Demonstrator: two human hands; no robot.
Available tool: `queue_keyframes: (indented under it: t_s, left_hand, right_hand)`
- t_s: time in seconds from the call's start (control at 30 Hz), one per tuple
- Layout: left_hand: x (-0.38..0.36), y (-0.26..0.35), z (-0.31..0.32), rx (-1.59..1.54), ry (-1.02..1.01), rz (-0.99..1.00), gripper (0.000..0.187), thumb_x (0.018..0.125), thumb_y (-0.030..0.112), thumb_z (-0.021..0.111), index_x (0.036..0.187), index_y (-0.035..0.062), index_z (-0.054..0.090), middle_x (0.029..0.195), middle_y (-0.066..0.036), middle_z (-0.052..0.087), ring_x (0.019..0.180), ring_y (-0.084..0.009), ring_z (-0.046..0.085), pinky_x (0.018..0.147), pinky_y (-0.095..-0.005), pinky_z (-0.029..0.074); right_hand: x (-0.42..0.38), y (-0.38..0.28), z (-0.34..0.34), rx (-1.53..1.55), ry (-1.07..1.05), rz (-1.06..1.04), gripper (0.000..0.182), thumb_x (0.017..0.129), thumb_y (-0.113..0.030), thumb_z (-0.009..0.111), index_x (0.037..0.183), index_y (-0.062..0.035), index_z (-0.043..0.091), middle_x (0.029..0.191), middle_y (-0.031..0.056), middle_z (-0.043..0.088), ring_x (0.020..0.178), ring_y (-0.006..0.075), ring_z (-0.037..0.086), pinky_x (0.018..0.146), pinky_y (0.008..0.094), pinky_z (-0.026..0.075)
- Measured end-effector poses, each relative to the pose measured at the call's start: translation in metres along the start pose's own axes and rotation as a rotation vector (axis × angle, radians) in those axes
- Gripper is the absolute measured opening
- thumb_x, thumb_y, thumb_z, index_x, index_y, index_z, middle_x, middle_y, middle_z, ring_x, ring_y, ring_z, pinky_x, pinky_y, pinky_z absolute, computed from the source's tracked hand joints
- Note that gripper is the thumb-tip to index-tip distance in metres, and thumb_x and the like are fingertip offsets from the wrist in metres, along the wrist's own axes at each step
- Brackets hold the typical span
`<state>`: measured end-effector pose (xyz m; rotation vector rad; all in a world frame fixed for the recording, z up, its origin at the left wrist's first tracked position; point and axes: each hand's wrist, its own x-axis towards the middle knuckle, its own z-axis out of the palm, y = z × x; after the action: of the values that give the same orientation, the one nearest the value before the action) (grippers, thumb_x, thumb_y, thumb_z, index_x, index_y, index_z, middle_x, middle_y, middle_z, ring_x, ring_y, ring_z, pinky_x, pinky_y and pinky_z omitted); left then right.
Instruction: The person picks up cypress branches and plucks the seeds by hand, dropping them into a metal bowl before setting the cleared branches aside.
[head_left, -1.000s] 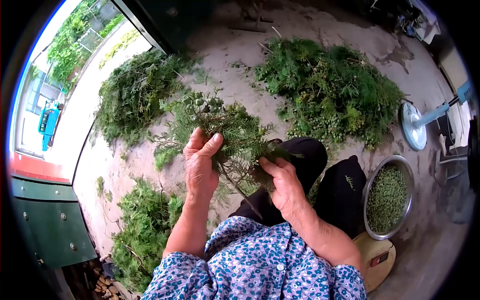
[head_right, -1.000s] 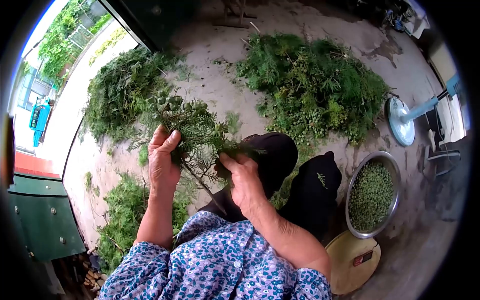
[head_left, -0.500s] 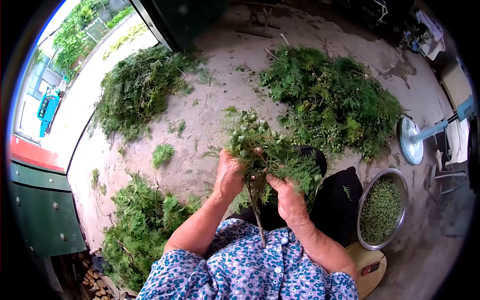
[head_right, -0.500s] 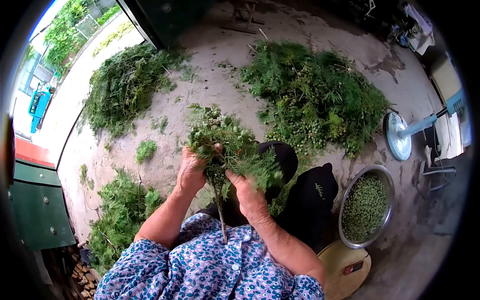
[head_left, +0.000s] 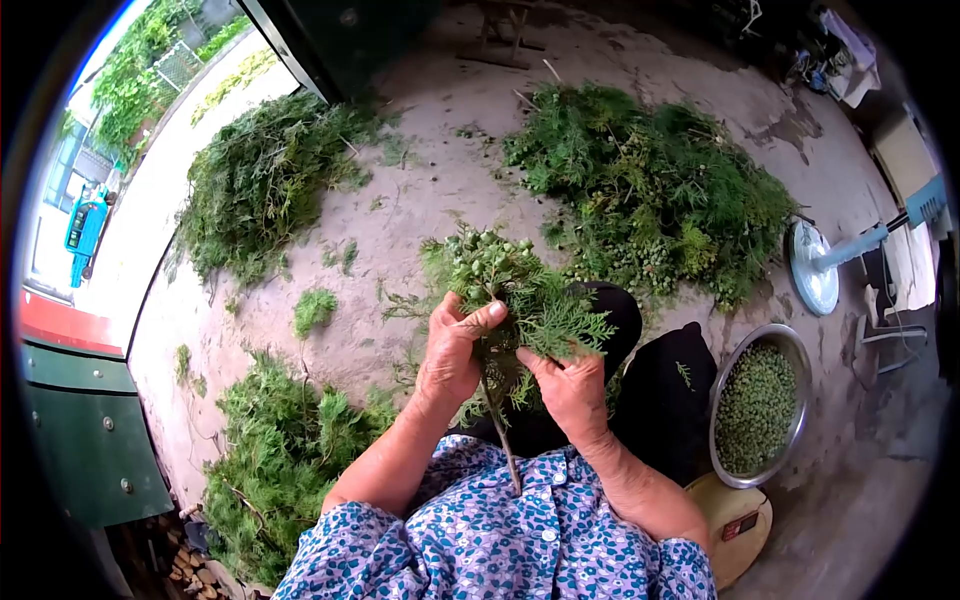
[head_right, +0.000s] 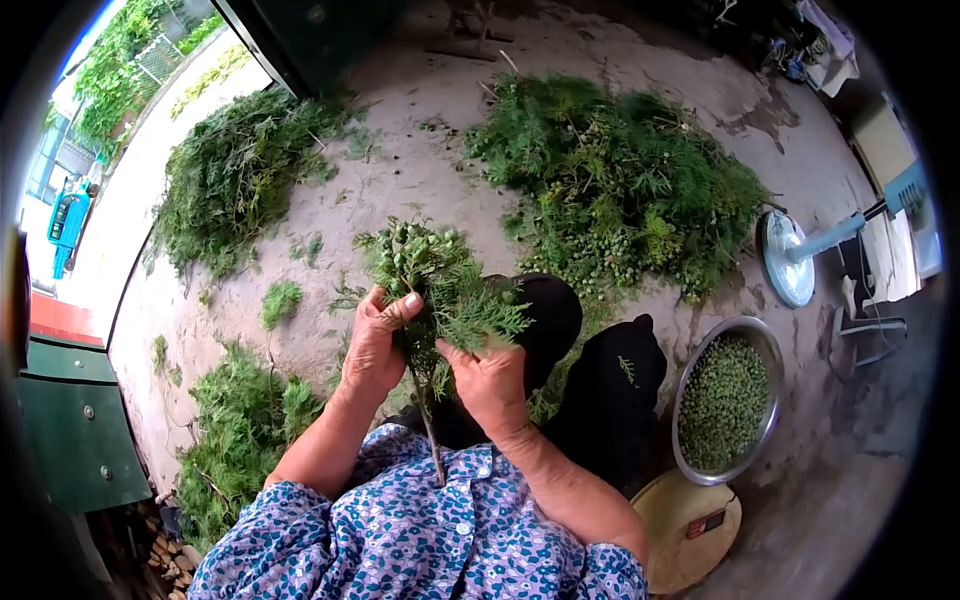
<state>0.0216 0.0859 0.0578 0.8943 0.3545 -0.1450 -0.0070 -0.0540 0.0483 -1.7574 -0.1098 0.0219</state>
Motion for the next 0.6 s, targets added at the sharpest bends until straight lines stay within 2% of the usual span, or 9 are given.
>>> queue_keyframes:
  t_s: [0.03, 0.13, 0.17, 0.3, 0.4, 0.43, 0.47, 0.53, 0.6]
  left_hand:
    - [0.000, -0.001, 0.001, -0.021, -0.007, 0.027, 0.034, 0.075, 0.000, 0.064, 0.104, 0.0005, 0.048, 0.096, -0.009, 0.059, 0.083, -0.0188, 0.059, 0.073, -0.0322, 0.051]
    - [-0.001, 0.001, 0.005, -0.033, -0.025, 0.102, 0.033, 0.075, -0.002, 0.063, 0.104, 0.0004, 0.048, 0.095, -0.010, 0.059, 0.081, -0.0184, 0.060, 0.072, -0.0312, 0.052]
    - [-0.001, 0.002, 0.008, -0.038, -0.024, 0.124, 0.032, 0.074, -0.004, 0.062, 0.103, 0.0007, 0.049, 0.095, -0.009, 0.059, 0.079, -0.0178, 0.060, 0.070, -0.0301, 0.053]
    - [0.005, 0.010, 0.009, -0.008, -0.063, 0.178, 0.033, 0.074, -0.005, 0.061, 0.105, 0.0007, 0.050, 0.094, -0.008, 0.060, 0.080, -0.0177, 0.061, 0.069, -0.0302, 0.053]
    - [0.010, 0.021, 0.013, -0.036, -0.101, 0.194, 0.034, 0.074, -0.005, 0.062, 0.105, 0.0003, 0.050, 0.094, -0.009, 0.060, 0.080, -0.0186, 0.061, 0.069, -0.0302, 0.053]
    - [0.009, 0.027, 0.015, -0.048, -0.102, 0.197, 0.034, 0.073, -0.005, 0.063, 0.104, 0.0002, 0.050, 0.094, -0.010, 0.061, 0.081, -0.0196, 0.061, 0.069, -0.0313, 0.054]
    - [0.007, 0.031, 0.015, -0.030, -0.082, 0.184, 0.035, 0.069, -0.002, 0.067, 0.100, 0.0032, 0.052, 0.093, -0.009, 0.061, 0.082, -0.0203, 0.060, 0.074, -0.0332, 0.052]
    - [0.010, 0.032, 0.009, -0.090, -0.108, 0.215, 0.033, 0.072, -0.004, 0.066, 0.101, 0.0006, 0.050, 0.093, -0.011, 0.061, 0.082, -0.0215, 0.062, 0.069, -0.0338, 0.054]
    - [0.009, 0.034, 0.008, -0.078, -0.082, 0.202, 0.033, 0.071, -0.002, 0.066, 0.100, 0.0010, 0.050, 0.092, -0.011, 0.061, 0.081, -0.0214, 0.061, 0.070, -0.0340, 0.054]
  right_hand:
    - [0.000, 0.002, 0.001, -0.081, 0.053, -0.158, 0.017, 0.075, -0.005, 0.067, 0.091, -0.0003, 0.061, 0.082, 0.0080, 0.065, 0.071, 0.0148, 0.061, 0.067, 0.0294, 0.048]
    - [-0.003, -0.002, 0.000, -0.304, 0.103, -0.301, 0.014, 0.076, -0.007, 0.067, 0.085, 0.0006, 0.061, 0.074, 0.0079, 0.064, 0.064, 0.0168, 0.060, 0.061, 0.0298, 0.047]
    - [-0.001, -0.007, 0.001, -0.158, 0.131, -0.233, 0.008, 0.077, -0.003, 0.064, 0.077, 0.0034, 0.059, 0.069, 0.0117, 0.061, 0.061, 0.0248, 0.061, 0.055, 0.0295, 0.046]
    - [-0.005, -0.013, -0.010, -0.164, 0.019, -0.044, 0.010, 0.079, -0.008, 0.065, 0.081, 0.0016, 0.062, 0.066, 0.0083, 0.059, 0.052, 0.0163, 0.054, 0.050, 0.0270, 0.042]
    - [-0.003, -0.015, -0.022, -0.183, 0.108, -0.256, 0.009, 0.079, -0.006, 0.063, 0.084, 0.0017, 0.062, 0.068, 0.0091, 0.059, 0.052, 0.0147, 0.055, 0.051, 0.0256, 0.043]
    - [-0.005, -0.016, -0.029, -0.154, 0.092, -0.170, 0.009, 0.076, -0.003, 0.064, 0.084, 0.0004, 0.062, 0.070, 0.0112, 0.059, 0.058, 0.0200, 0.058, 0.053, 0.0270, 0.044]
    - [-0.004, -0.010, -0.035, -0.129, 0.111, -0.135, 0.009, 0.078, -0.002, 0.062, 0.086, 0.0005, 0.061, 0.069, 0.0102, 0.058, 0.058, 0.0177, 0.058, 0.053, 0.0257, 0.044]
    - [0.001, -0.010, -0.046, -0.027, 0.242, -0.003, 0.010, 0.080, -0.001, 0.060, 0.090, 0.0009, 0.061, 0.069, 0.0074, 0.060, 0.058, 0.0134, 0.058, 0.054, 0.0243, 0.045]
    - [0.009, -0.007, -0.059, 0.145, 0.237, 0.093, 0.015, 0.087, -0.010, 0.054, 0.097, -0.0009, 0.061, 0.075, 0.0025, 0.062, 0.061, 0.0088, 0.057, 0.053, 0.0211, 0.046]
